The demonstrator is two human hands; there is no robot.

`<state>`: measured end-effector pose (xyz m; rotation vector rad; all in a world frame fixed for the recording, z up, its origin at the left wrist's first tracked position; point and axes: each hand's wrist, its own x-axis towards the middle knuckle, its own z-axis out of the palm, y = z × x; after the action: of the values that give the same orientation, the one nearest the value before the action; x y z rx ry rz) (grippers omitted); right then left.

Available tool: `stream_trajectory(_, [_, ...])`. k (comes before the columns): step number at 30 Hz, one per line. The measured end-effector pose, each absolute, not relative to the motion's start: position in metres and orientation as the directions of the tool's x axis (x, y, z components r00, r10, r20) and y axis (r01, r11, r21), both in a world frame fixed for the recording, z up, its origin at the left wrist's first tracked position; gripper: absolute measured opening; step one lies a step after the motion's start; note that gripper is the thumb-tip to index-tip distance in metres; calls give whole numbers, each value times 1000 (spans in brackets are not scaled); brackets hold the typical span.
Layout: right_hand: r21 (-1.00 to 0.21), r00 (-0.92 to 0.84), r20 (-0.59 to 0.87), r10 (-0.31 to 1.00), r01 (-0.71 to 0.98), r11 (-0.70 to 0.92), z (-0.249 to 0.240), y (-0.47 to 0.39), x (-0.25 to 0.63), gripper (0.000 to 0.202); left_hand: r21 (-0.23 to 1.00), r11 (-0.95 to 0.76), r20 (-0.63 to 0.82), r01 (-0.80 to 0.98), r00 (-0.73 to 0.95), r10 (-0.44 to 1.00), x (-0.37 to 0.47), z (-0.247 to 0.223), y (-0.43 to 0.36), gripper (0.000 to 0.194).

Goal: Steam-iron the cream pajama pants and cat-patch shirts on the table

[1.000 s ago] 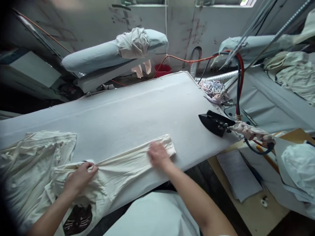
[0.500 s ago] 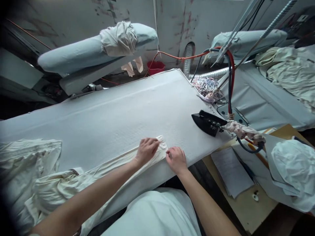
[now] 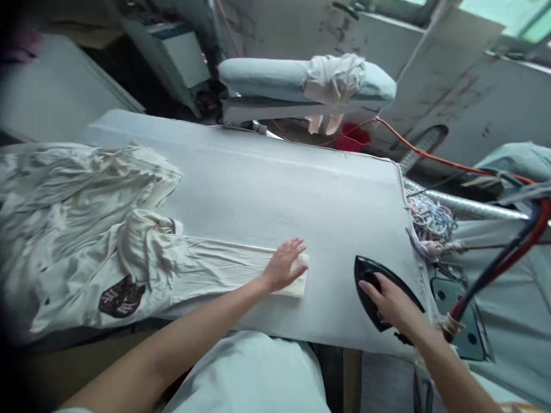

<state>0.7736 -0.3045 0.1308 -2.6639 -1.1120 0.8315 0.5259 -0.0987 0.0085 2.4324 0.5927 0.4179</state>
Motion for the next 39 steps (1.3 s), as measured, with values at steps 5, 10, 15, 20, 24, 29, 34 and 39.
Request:
stream_trajectory(5, [-419, 388, -490, 781, 681, -601, 138, -210, 652, 51, 557, -511, 222, 654, 476, 851, 382, 23, -23, 23])
stream_trajectory(10, [-325, 420, -494, 761, 723, -610, 99, -173, 594, 36, 301, -97, 5, 949, 100, 995, 265, 27, 43, 32])
stream_trajectory(15, [-312, 154, -554, 818, 873, -376, 90, -143, 537, 38, 587, -66, -271, 807, 273, 923, 227, 25, 85, 35])
stream_trajectory(20, [-339, -90, -491, 866, 936, -95, 90, -41, 419, 38, 780, -62, -299, 622, 459, 837, 209, 19, 116, 49])
stream_trajectory(24, [-339, 120, -516, 848, 881, -331, 84, 0, 419, 38, 799, -54, -279, 599, 449, 849, 198, 15, 120, 51])
stream_trajectory(29, [-306, 577, -458, 676, 611, -730, 72, -118, 564, 42, 804, 14, -264, 594, 337, 904, 181, 2, 96, 51])
stream_trajectory(34, [-90, 839, -426, 340, 335, -938, 99, -217, 677, 51, 944, 107, -202, 313, 288, 936, 195, 9, 64, 57])
stream_trajectory(39, [-259, 563, 212, 798, 820, -510, 98, -192, 579, 77, 998, -65, 52, 20, 383, 922, 255, 89, -34, 38])
